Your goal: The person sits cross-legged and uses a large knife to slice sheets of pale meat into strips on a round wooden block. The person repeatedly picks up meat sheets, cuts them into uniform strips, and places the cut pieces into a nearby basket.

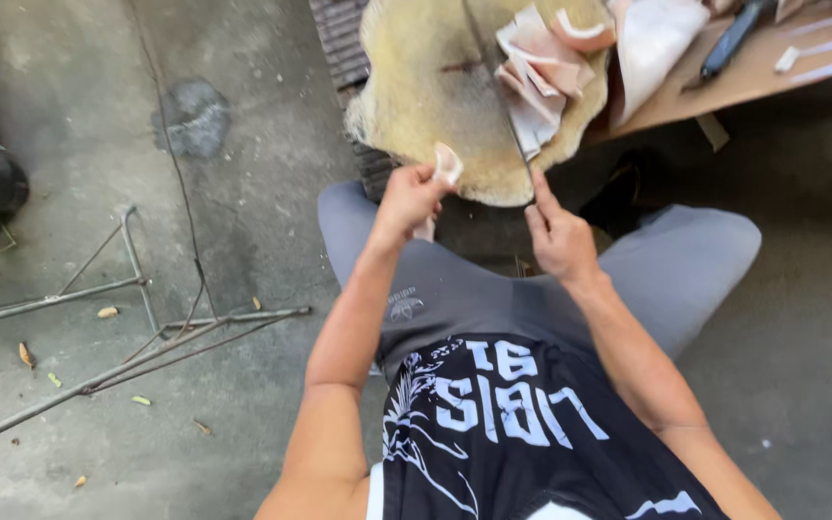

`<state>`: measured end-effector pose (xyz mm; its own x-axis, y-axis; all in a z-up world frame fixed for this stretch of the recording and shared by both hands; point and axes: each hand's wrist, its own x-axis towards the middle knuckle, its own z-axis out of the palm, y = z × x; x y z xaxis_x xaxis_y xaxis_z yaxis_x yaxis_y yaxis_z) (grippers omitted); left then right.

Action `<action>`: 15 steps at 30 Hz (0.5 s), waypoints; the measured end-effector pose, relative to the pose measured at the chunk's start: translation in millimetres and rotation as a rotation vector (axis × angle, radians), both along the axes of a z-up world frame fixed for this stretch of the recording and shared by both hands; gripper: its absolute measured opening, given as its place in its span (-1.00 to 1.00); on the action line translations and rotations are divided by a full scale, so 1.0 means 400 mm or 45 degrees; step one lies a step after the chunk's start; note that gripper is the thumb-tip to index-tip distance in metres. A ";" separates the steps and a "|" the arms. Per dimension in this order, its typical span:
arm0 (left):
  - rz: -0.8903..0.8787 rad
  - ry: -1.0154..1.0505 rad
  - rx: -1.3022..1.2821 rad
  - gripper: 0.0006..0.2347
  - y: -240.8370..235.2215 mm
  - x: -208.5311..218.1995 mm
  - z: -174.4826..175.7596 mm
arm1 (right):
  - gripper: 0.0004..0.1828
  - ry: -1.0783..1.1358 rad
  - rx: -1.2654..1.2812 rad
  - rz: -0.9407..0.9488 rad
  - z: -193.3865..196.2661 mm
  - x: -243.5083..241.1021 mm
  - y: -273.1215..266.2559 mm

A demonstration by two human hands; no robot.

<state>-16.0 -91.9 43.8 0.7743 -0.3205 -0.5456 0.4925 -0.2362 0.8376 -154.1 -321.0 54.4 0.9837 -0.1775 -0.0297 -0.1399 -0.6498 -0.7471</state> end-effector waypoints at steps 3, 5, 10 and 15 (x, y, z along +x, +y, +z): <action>-0.028 0.013 0.059 -0.85 0.015 0.050 -0.032 | -0.39 -0.118 -0.052 0.070 0.073 -0.024 -0.035; -0.027 0.074 0.056 -0.88 0.011 0.061 -0.025 | -0.40 -0.181 -0.085 0.135 0.113 -0.058 -0.033; -0.046 -0.050 0.230 -0.85 0.003 0.074 -0.038 | -0.41 -0.073 -0.173 0.278 0.124 -0.123 0.014; -0.089 -0.256 0.321 -0.77 -0.007 0.075 -0.060 | -0.40 -0.006 -0.198 0.294 0.085 -0.142 0.027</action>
